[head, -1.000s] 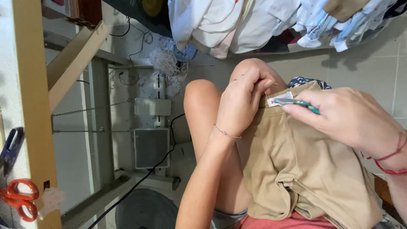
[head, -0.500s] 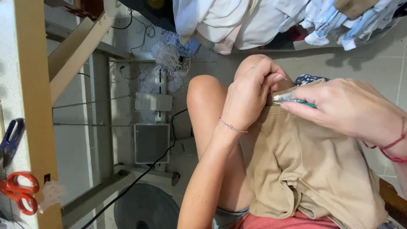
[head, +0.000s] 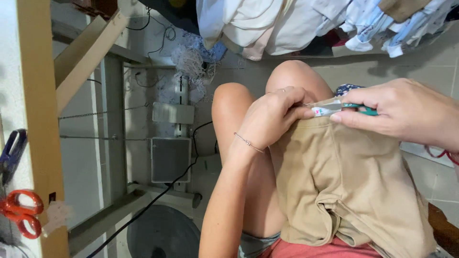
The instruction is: Trimming excess threads and labels from garments using snips
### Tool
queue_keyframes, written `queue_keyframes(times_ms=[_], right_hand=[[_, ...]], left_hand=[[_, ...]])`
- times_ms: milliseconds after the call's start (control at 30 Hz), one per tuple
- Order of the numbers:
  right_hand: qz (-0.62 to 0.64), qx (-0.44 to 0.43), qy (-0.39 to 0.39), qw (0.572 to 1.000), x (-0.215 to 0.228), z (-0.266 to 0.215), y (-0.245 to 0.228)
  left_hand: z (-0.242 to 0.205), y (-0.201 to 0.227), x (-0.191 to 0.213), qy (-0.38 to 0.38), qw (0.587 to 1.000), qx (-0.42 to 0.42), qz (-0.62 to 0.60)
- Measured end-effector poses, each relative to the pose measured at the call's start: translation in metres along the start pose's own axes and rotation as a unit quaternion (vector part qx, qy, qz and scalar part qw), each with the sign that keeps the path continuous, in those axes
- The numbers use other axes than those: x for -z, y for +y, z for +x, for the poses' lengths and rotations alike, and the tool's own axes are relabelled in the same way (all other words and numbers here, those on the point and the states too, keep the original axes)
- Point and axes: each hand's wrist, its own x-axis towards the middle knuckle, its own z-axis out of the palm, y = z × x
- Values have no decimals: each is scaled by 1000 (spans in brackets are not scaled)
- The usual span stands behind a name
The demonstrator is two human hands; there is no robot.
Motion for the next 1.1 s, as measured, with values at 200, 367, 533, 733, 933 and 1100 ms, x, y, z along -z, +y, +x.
queue_keyframes(times_ms=[200, 367, 533, 733, 933, 1100], right_hand=[[-107, 57, 64, 991, 9, 9, 0], [-155, 42, 23, 987, 19, 14, -7], [-157, 51, 29, 986, 18, 19, -6], [-137, 58, 13, 989, 23, 17, -15], [-172, 53, -2, 984, 27, 18, -16], [-198, 53, -27, 978, 37, 17, -25]], left_hand=[[0, 2, -4, 40, 998, 48, -15], [2, -11, -15, 146, 986, -58, 55], [0, -9, -17, 147, 987, -40, 43], [3, -11, -19, 135, 989, -36, 44], [6, -9, -18, 99, 994, -9, 51], [9, -8, -15, 62, 997, 15, 40]])
